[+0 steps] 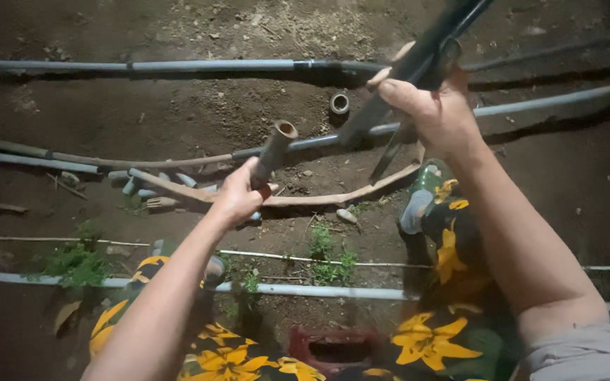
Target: Cutting a plastic pipe using a hand saw in an outdoor work area
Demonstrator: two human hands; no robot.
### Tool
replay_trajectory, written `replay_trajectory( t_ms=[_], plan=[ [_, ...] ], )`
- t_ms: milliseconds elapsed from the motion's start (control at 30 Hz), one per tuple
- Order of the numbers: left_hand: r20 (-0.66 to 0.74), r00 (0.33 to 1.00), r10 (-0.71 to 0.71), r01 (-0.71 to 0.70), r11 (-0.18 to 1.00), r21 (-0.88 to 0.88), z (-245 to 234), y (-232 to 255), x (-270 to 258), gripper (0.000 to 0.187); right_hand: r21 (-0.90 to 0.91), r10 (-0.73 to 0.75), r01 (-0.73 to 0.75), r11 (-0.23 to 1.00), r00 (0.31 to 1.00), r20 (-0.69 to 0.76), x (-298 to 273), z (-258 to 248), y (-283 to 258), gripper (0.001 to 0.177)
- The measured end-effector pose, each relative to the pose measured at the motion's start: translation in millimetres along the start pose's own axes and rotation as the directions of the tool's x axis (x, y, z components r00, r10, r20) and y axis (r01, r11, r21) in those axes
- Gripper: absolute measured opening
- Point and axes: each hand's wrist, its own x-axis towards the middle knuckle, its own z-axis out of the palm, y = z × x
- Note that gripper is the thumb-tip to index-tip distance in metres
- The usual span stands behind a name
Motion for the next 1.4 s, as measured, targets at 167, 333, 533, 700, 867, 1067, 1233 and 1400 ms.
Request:
replay_trajectory(
  t_ms=[167,333,533,700,867,1067,1233,1400],
  plan=[
    [0.091,0.988,0.122,-0.131,0.986,0.102,30,-7,9,0.030,0.075,0.033,-0.031,0.997,0.999,-0.025,-5,0,-4,0.030],
    [0.129,0.978,0.167,-0.192,0.957,0.217,33,13,7,0.033,0.221,0.171,-0.171,0.960,0.985,0.020,-7,2,7,0.039],
    [0.149,0.971,0.184,-0.211,0.959,0.190,40,15,15,0.028,0.112,0.100,-0.096,0.989,0.995,-0.031,-8,-4,6,0.033],
    [0.207,0.976,0.063,-0.090,0.988,0.123,32,40,2,0.023,0.178,0.161,-0.154,0.972,0.986,-0.029,-10,-9,4,0.033],
    [0.252,0.967,0.030,-0.063,0.990,0.124,28,52,4,0.034,0.230,0.070,-0.063,0.971,0.997,-0.020,-3,-16,13,0.028],
    [0.320,0.941,0.107,-0.087,0.993,-0.074,29,56,2,0.049,0.222,0.100,-0.090,0.971,0.994,-0.036,-2,-28,15,0.030],
    [0.176,0.943,0.282,-0.250,0.951,-0.183,40,41,8,0.044,0.172,0.146,-0.136,0.976,0.988,-0.047,-1,-30,14,0.032],
    [0.149,0.950,0.276,-0.225,0.930,-0.289,30,51,0,0.044,0.268,0.121,-0.111,0.957,0.993,-0.019,5,-33,17,0.031]
  ],
)
